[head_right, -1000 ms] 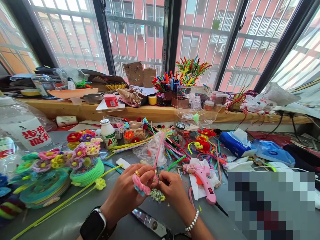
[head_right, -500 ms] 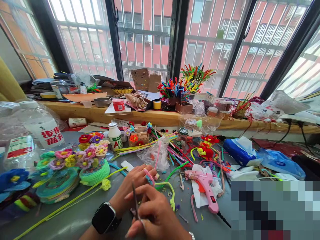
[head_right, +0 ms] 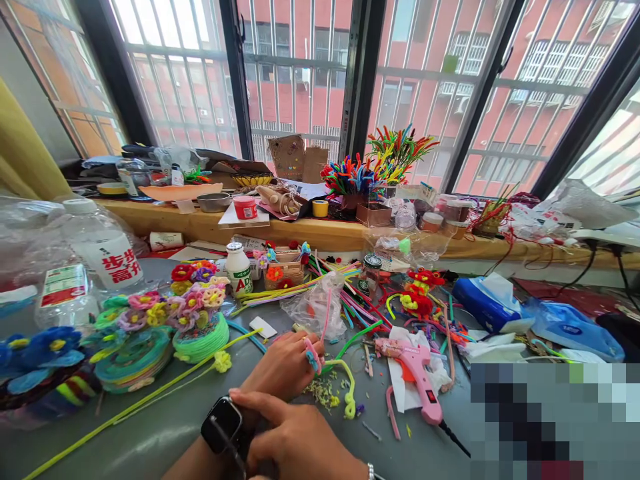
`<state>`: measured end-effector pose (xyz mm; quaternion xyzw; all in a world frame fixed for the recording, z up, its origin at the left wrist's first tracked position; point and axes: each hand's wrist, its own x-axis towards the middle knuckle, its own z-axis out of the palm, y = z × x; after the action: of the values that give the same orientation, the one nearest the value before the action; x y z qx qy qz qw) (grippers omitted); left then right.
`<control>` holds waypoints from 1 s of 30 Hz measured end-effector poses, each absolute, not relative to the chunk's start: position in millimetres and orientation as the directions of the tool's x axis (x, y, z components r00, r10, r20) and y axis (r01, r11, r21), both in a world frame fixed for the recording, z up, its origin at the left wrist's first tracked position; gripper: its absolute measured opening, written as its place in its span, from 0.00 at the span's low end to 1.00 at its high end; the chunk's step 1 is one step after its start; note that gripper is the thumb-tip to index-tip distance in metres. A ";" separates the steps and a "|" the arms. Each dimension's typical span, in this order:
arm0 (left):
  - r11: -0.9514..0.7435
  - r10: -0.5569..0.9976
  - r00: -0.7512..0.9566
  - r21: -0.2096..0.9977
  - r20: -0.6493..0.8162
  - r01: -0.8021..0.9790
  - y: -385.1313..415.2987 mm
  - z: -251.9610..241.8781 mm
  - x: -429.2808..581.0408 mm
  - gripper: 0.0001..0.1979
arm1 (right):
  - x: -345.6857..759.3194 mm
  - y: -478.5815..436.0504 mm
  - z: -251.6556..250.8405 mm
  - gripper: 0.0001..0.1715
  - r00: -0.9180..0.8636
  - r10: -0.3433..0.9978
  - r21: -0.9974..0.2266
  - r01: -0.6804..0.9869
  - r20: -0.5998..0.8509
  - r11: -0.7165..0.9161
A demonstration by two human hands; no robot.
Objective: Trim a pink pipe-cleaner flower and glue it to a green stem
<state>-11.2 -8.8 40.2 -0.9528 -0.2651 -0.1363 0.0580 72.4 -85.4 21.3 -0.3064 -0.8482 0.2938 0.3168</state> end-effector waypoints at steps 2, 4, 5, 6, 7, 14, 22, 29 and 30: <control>-0.855 0.480 0.822 -0.046 0.306 0.516 -10.5 39.3 -10.5 0.05 | 72.8 -86.0 25.4 0.06 -0.636 0.689 -0.621 0.395 0.348 0.677; -0.854 0.478 0.816 -0.048 0.325 0.519 -12.9 38.5 -10.2 0.06 | 72.5 -86.5 29.0 0.05 -0.658 0.679 -0.560 0.444 0.327 0.700; -0.853 0.478 0.813 -0.047 0.332 0.520 -13.9 38.2 -10.0 0.06 | 72.2 -86.6 29.9 0.04 -0.666 0.674 -0.534 0.461 0.319 0.709; -0.851 0.480 0.810 -0.045 0.337 0.523 -14.8 38.0 -9.9 0.06 | 71.8 -86.8 30.3 0.03 -0.672 0.670 -0.515 0.472 0.315 0.716; -0.851 0.481 0.809 -0.043 0.339 0.524 -15.2 38.1 -9.7 0.07 | 71.4 -86.9 30.1 0.03 -0.676 0.667 -0.500 0.479 0.314 0.721; -0.847 0.496 0.800 -0.015 0.338 0.532 -12.6 41.1 -9.3 0.07 | 74.5 -88.6 26.2 0.03 -0.569 0.690 -0.479 0.500 0.447 0.722; -0.844 0.516 0.799 0.024 0.309 0.536 -12.5 39.7 -13.7 0.05 | 73.9 -91.9 27.6 0.18 -0.655 0.523 -0.237 0.479 0.545 0.846; -0.842 0.519 0.799 0.020 0.305 0.540 -13.0 41.7 -14.0 0.05 | 73.3 -93.8 30.6 0.21 -0.613 0.556 -0.314 0.464 0.561 0.828; -0.842 0.518 0.798 0.016 0.309 0.540 -13.5 42.8 -13.9 0.05 | 74.2 -94.2 32.3 0.22 -0.570 0.580 -0.379 0.441 0.582 0.814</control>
<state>-13.9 -13.5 42.8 -0.9474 -0.2791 -0.1525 0.0363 74.2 -94.2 32.3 -0.2899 -0.8807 0.0958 0.3622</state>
